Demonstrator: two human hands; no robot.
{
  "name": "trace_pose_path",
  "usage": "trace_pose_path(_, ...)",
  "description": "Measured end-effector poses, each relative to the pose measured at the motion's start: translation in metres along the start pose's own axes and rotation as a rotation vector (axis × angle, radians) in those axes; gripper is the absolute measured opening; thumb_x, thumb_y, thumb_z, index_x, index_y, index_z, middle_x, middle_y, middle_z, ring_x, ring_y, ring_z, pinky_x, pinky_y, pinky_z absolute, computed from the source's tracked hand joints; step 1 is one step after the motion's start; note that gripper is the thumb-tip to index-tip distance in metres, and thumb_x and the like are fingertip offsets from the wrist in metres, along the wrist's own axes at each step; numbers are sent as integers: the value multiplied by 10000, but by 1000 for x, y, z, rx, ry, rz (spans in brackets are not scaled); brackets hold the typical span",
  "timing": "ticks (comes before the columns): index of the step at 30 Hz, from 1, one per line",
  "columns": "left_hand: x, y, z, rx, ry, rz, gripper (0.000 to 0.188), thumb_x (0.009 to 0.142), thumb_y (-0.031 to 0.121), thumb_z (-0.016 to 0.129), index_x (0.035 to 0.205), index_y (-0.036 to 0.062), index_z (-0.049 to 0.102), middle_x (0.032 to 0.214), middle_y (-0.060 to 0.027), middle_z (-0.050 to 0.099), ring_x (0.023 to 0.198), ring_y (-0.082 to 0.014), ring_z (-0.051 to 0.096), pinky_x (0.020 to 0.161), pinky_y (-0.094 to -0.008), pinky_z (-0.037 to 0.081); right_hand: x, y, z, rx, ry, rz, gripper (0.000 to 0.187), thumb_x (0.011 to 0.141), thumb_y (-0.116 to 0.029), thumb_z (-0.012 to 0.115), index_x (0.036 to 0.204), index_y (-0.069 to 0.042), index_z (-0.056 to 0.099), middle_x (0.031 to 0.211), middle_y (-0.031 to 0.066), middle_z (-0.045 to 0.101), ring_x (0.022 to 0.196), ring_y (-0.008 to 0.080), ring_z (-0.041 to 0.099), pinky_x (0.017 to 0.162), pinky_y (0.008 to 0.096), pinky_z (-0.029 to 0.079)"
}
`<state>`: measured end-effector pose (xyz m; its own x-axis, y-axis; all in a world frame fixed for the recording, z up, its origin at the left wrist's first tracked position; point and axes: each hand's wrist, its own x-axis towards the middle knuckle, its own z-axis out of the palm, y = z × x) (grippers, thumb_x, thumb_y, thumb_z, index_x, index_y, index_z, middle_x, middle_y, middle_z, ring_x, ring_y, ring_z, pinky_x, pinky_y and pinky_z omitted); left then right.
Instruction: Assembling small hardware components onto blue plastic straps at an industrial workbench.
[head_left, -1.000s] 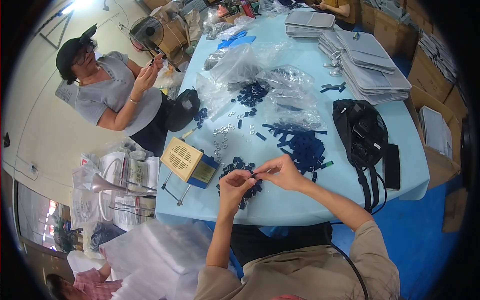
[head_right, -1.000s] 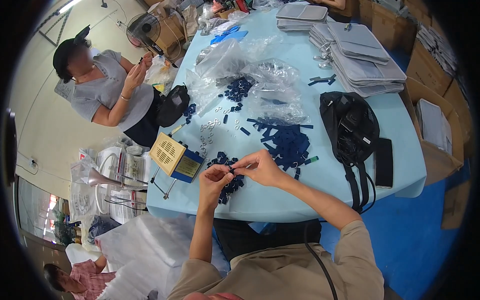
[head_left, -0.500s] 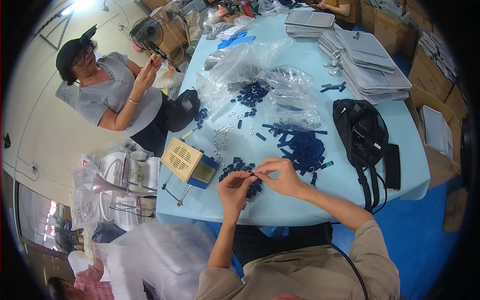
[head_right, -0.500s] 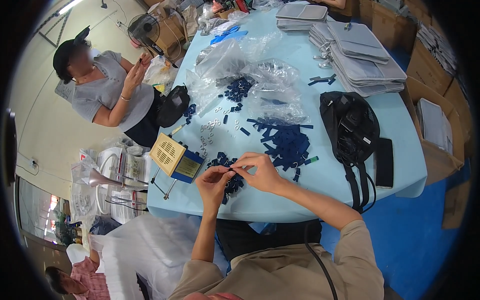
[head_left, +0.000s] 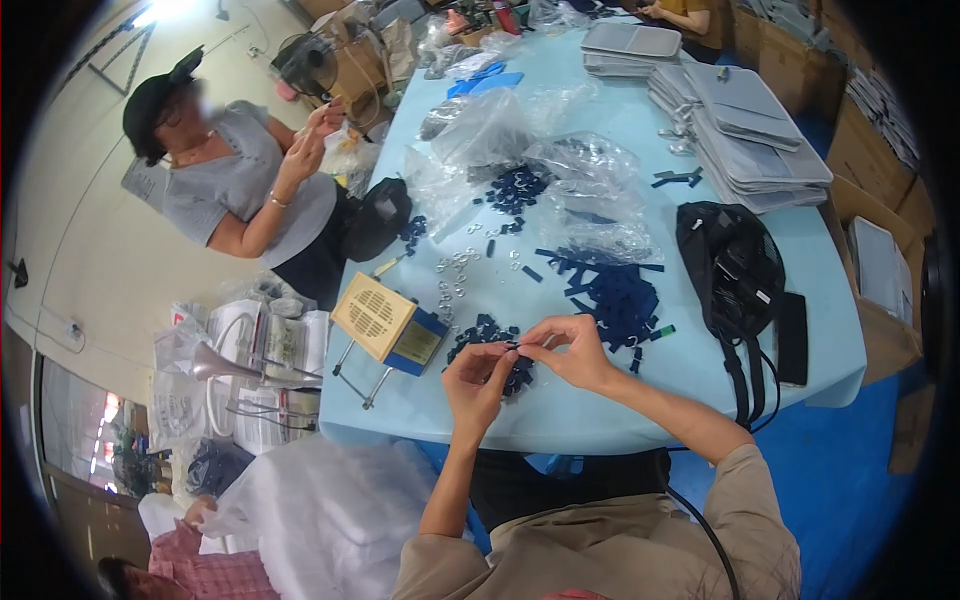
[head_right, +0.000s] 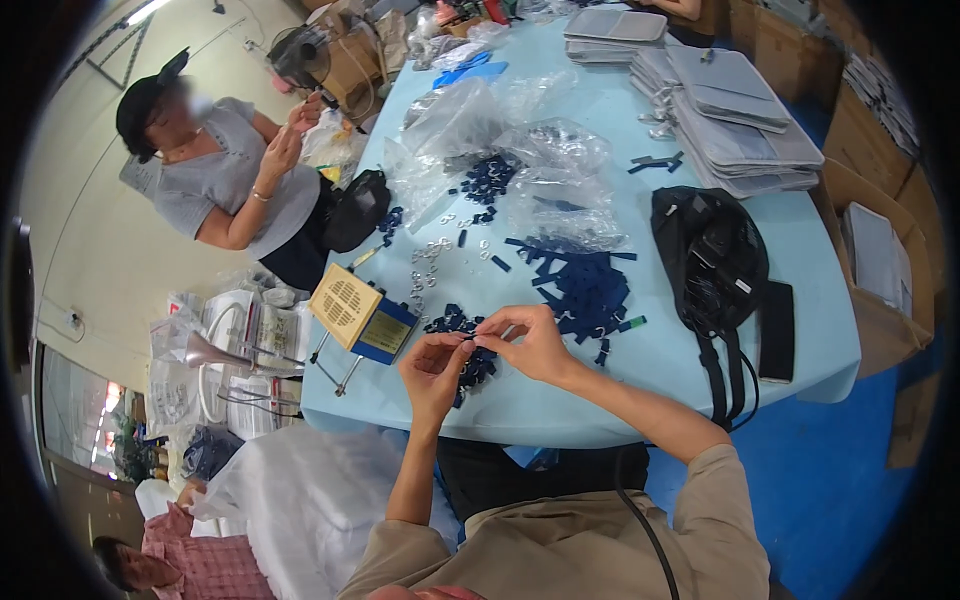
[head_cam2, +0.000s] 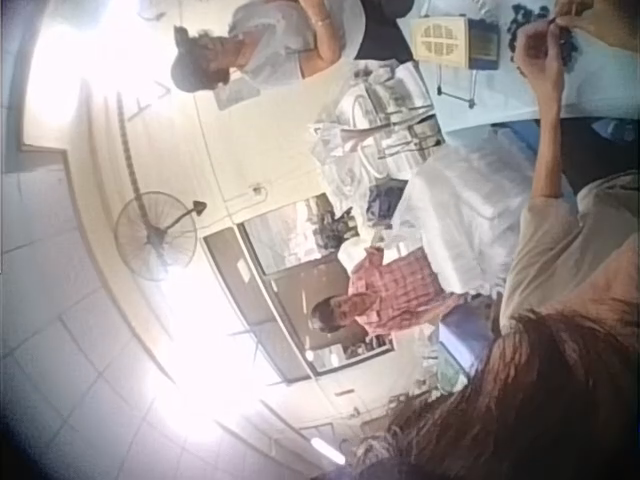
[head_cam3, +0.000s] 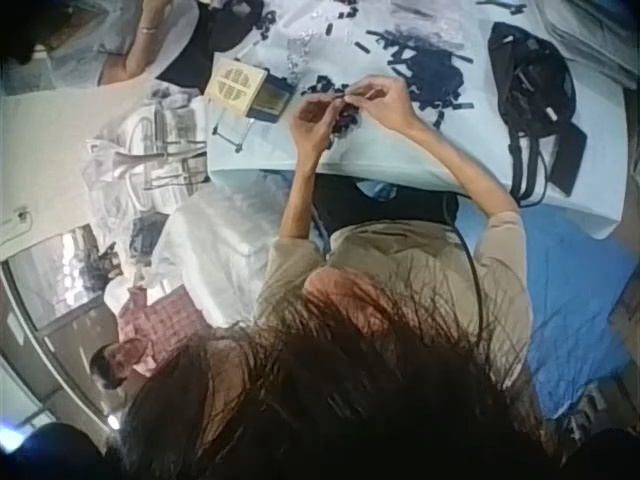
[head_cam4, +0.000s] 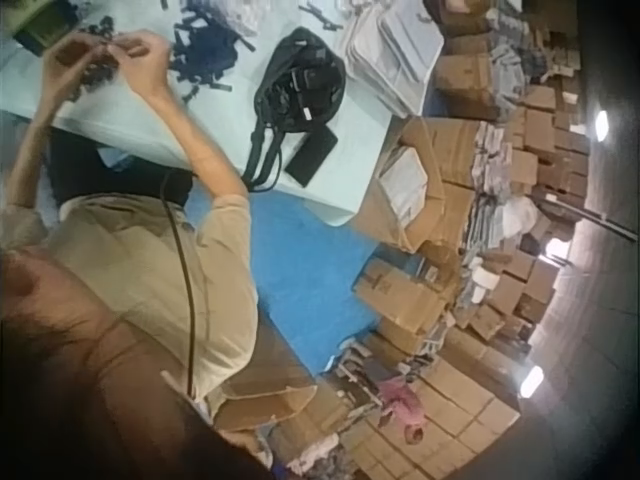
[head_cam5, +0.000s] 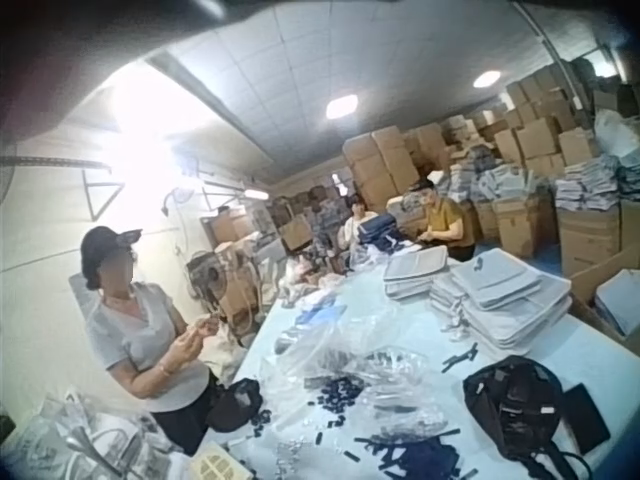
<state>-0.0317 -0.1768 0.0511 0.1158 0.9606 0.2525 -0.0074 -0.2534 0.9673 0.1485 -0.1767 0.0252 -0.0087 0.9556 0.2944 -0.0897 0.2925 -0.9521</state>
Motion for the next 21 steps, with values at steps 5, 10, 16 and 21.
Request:
trace_pose_path(5,-16,23,-25,147,55,50,123,855,-43,741,936,-15,654,968,-114,719,859,-135,690,773,-257,562,-1,-5,-2,8,-65,9,115,844,-83,777,915,2,744,856,69,737,764,122,702,635,236,543)
trace_pose_path(10,-29,67,-113,404,466,113,142,834,-22,756,948,-16,671,932,-113,733,752,-122,685,725,-237,555,0,-3,-7,91,-89,105,90,859,-61,742,906,13,723,844,71,729,723,122,694,605,227,539)
trace_pose_path(16,-16,37,-252,376,687,-323,396,782,113,836,1113,34,633,877,-54,726,668,-108,649,542,-207,424,-1,-1,-2,63,-156,114,64,868,-58,722,885,3,716,816,67,723,692,109,677,581,216,508)
trace_pose_path(21,-14,3,-277,143,650,-525,501,760,147,852,1183,53,600,914,-50,729,645,-109,640,500,-201,386,1,10,-1,75,-151,150,65,871,-64,719,882,0,712,805,62,719,684,103,672,580,211,500)
